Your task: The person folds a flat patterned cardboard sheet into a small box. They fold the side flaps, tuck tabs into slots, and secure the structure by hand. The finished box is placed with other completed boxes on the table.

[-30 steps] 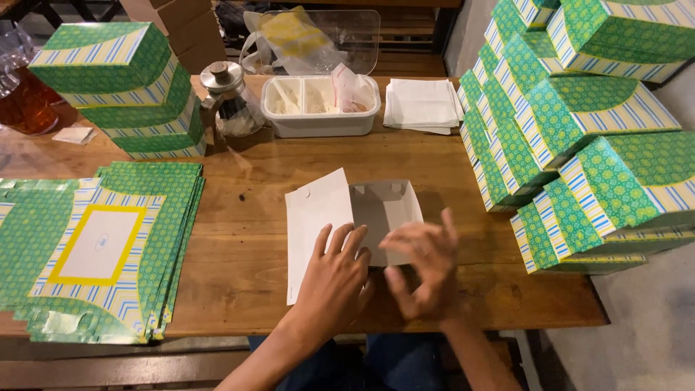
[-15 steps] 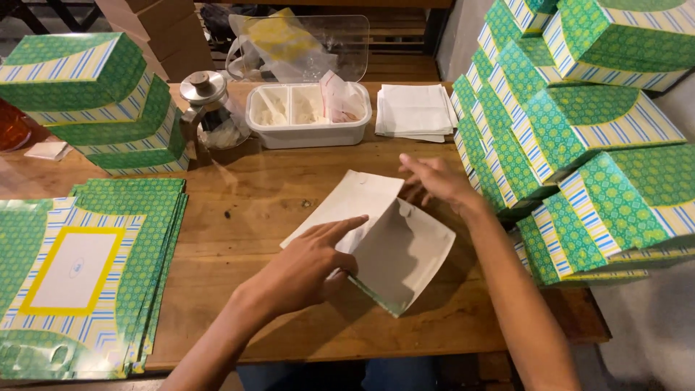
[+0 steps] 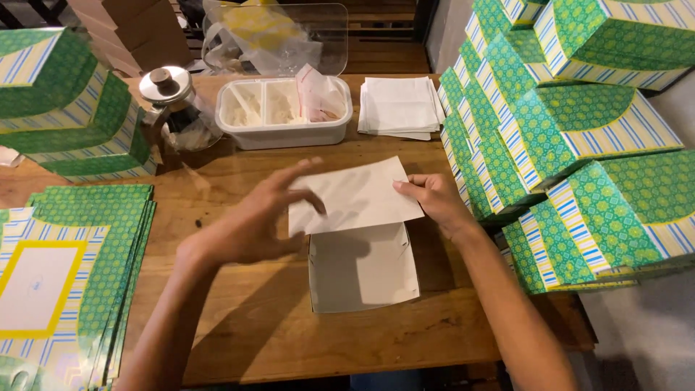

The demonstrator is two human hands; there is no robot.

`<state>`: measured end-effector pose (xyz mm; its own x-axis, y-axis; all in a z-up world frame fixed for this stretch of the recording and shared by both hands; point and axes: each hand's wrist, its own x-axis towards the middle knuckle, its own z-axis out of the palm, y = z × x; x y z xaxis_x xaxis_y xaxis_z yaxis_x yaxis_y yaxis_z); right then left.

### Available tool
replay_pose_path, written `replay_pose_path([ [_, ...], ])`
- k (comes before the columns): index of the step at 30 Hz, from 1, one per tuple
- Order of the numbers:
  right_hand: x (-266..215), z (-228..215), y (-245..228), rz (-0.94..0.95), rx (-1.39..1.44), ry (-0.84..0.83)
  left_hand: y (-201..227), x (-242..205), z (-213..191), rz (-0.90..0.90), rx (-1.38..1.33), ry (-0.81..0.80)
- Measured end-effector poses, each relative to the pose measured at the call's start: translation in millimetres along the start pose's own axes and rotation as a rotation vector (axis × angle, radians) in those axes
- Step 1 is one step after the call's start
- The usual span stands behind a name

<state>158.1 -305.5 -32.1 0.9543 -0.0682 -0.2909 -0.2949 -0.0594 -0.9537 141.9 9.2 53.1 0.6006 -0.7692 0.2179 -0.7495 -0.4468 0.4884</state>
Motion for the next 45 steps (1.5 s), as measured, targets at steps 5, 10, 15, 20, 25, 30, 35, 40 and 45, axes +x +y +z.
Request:
replay_pose_path([
  [5, 29, -9, 34, -0.167, 0.097, 0.056, -60, 5, 19, -0.261, -0.406, 0.377],
  [10, 27, -8, 46, -0.348, 0.037, 0.166, -87, 0, 51, -0.625, -0.793, 0.545],
  [15, 8, 3, 35, -0.487, 0.044, 0.241, -87, 2, 64, -0.606, -1.122, 0.532],
  [20, -1, 8, 24, -0.622, 0.035, 0.253, -78, -1, 61, -0.402, -1.000, 0.608],
  [25, -9, 9, 20, -0.769, -0.016, 0.237, -52, 0, 43, -0.190, -0.630, 0.727],
  [30, -5, 10, 23, -0.891, -0.025, 0.227, -32, -3, 24, -0.031, -0.087, 0.888],
  [35, -8, 10, 18, -0.957, 0.021, 0.168, -23, 29, 31, 0.209, 0.109, 1.046],
  [40, -19, 14, 19, -0.915, -0.011, 0.142, 35, 67, 56, 0.191, -0.037, 0.724],
  [45, -15, 5, 26, -0.884, -0.277, 0.224, 68, 89, 52, 0.124, 0.087, 0.582],
])
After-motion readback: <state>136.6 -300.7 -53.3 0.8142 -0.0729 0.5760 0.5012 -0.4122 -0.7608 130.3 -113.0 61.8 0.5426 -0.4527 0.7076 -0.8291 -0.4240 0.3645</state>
